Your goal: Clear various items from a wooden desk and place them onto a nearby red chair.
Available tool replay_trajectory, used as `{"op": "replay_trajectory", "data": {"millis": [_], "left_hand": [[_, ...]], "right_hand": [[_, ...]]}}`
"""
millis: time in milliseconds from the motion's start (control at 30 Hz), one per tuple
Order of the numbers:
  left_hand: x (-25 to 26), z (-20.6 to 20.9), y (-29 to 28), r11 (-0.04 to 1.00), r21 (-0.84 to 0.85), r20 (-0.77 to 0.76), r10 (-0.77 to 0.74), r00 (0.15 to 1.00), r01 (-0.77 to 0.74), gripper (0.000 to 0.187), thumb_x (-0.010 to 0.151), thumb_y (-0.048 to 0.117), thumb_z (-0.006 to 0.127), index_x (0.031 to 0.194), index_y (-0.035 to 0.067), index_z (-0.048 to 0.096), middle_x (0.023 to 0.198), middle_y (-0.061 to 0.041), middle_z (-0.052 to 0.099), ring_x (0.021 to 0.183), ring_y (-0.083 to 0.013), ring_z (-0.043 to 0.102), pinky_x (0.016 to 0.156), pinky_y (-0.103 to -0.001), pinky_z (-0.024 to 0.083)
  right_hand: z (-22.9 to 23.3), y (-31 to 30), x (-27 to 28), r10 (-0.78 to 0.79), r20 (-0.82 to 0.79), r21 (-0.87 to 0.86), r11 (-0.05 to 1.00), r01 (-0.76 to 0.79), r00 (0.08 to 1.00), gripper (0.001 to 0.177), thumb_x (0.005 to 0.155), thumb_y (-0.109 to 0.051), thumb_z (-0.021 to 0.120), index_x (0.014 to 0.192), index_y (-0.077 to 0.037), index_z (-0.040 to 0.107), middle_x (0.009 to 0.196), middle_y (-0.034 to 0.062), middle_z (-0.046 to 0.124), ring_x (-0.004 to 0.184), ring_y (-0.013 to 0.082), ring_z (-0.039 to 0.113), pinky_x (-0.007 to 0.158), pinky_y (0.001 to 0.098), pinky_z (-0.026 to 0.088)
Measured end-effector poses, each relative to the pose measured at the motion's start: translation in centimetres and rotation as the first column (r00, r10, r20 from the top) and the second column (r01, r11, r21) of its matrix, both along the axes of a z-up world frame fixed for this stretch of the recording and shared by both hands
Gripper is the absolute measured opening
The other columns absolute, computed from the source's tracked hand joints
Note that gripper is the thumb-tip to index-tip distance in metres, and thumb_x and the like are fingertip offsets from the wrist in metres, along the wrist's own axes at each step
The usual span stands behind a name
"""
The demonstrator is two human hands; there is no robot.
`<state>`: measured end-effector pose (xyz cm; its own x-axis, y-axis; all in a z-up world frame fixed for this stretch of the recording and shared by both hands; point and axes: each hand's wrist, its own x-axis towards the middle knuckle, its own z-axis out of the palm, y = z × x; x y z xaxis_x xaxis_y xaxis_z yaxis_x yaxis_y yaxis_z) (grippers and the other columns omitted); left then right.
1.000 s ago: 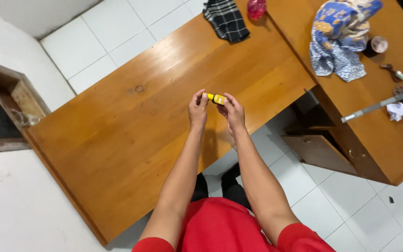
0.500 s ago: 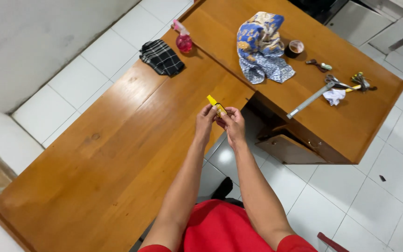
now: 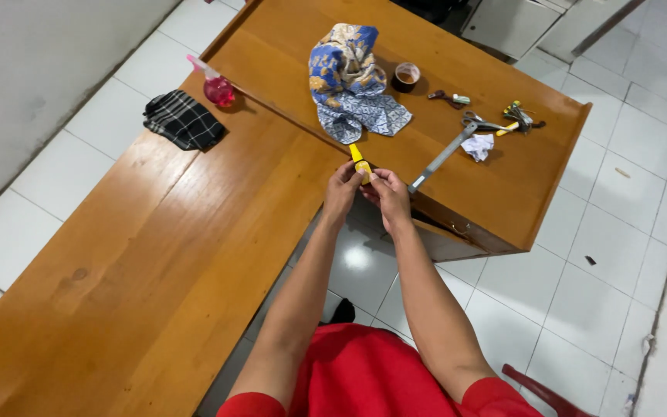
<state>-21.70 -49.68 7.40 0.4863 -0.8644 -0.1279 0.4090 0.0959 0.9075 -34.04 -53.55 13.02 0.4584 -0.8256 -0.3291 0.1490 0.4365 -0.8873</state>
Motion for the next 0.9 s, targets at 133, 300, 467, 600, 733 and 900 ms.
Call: {"op": "replay_trajectory", "data": {"millis": [133, 300, 467, 600, 733, 900], "left_hand": [[-2.2, 2.1, -2.2, 0.996, 0.066, 0.034, -0.065, 0.997, 0.062, 0.040, 0.099, 0.017, 0.066, 0.133, -0.004, 0.063, 0.114, -0.009, 0.072, 0.102, -0.0162, 0.066, 0.091, -0.030, 0.051], [-3.7, 1.2, -5.4, 0.986, 0.069, 0.071, -0.154, 0.986, 0.149, 0.040, 0.100, 0.018, 0.063, 0.134, -0.004, 0.064, 0.118, -0.008, 0.072, 0.105, -0.0144, 0.065, 0.093, -0.028, 0.050], [-5.3, -0.2, -9.6, 0.973, 0.081, 0.007, -0.219, 0.976, 0.218, 0.044, 0.098, 0.019, 0.062, 0.137, -0.002, 0.061, 0.120, -0.008, 0.071, 0.106, -0.0154, 0.066, 0.092, -0.030, 0.051], [-5.6, -0.2, -13.0, 0.950, 0.161, 0.052, -0.278, 0.959, 0.267, 0.044, 0.100, 0.021, 0.062, 0.136, -0.003, 0.062, 0.119, -0.009, 0.071, 0.106, -0.0168, 0.064, 0.090, -0.031, 0.050], [-4.7, -3.7, -18.2, 0.934, 0.096, 0.091, -0.352, 0.932, 0.344, 0.043, 0.100, 0.020, 0.063, 0.137, -0.003, 0.061, 0.121, -0.008, 0.071, 0.109, -0.0154, 0.065, 0.096, -0.029, 0.050], [-2.6, -5.0, -22.2, 0.898, 0.066, 0.100, -0.439, 0.893, 0.434, 0.040, 0.102, 0.017, 0.058, 0.138, -0.001, 0.065, 0.119, -0.008, 0.071, 0.105, -0.0144, 0.062, 0.095, -0.029, 0.048]], "right_hand": [[-0.8, -2.8, -2.3, -0.064, -0.018, 0.006, 0.998, 0.065, 0.998, 0.027, 0.099, -0.021, 0.065, 0.120, -0.006, 0.060, 0.106, 0.0057, 0.071, 0.089, 0.0146, 0.071, 0.082, 0.0285, 0.058], [-0.8, -5.1, -4.4, -0.133, -0.018, 0.004, 0.991, 0.133, 0.991, 0.029, 0.099, -0.021, 0.065, 0.122, -0.004, 0.062, 0.105, 0.0066, 0.071, 0.088, 0.0139, 0.069, 0.083, 0.0298, 0.058], [-2.1, -8.0, -6.2, -0.161, -0.019, 0.029, 0.986, 0.161, 0.987, 0.028, 0.099, -0.020, 0.065, 0.123, -0.005, 0.063, 0.105, 0.0038, 0.069, 0.087, 0.0124, 0.069, 0.084, 0.0291, 0.058], [-3.3, -11.5, -6.7, -0.180, -0.044, 0.036, 0.983, 0.181, 0.983, 0.026, 0.099, -0.020, 0.065, 0.122, -0.007, 0.063, 0.103, 0.0018, 0.068, 0.085, 0.0135, 0.067, 0.081, 0.0299, 0.057], [-4.7, -15.7, -6.1, -0.234, -0.076, 0.030, 0.971, 0.237, 0.969, 0.025, 0.099, -0.019, 0.065, 0.120, -0.007, 0.063, 0.101, 0.0020, 0.069, 0.087, 0.0143, 0.069, 0.080, 0.0304, 0.055], [-5.0, -19.6, -3.8, -0.254, -0.167, 0.034, 0.964, 0.263, 0.953, 0.025, 0.097, -0.017, 0.066, 0.120, -0.010, 0.064, 0.101, 0.0018, 0.070, 0.092, 0.0128, 0.070, 0.082, 0.0305, 0.057]]}}
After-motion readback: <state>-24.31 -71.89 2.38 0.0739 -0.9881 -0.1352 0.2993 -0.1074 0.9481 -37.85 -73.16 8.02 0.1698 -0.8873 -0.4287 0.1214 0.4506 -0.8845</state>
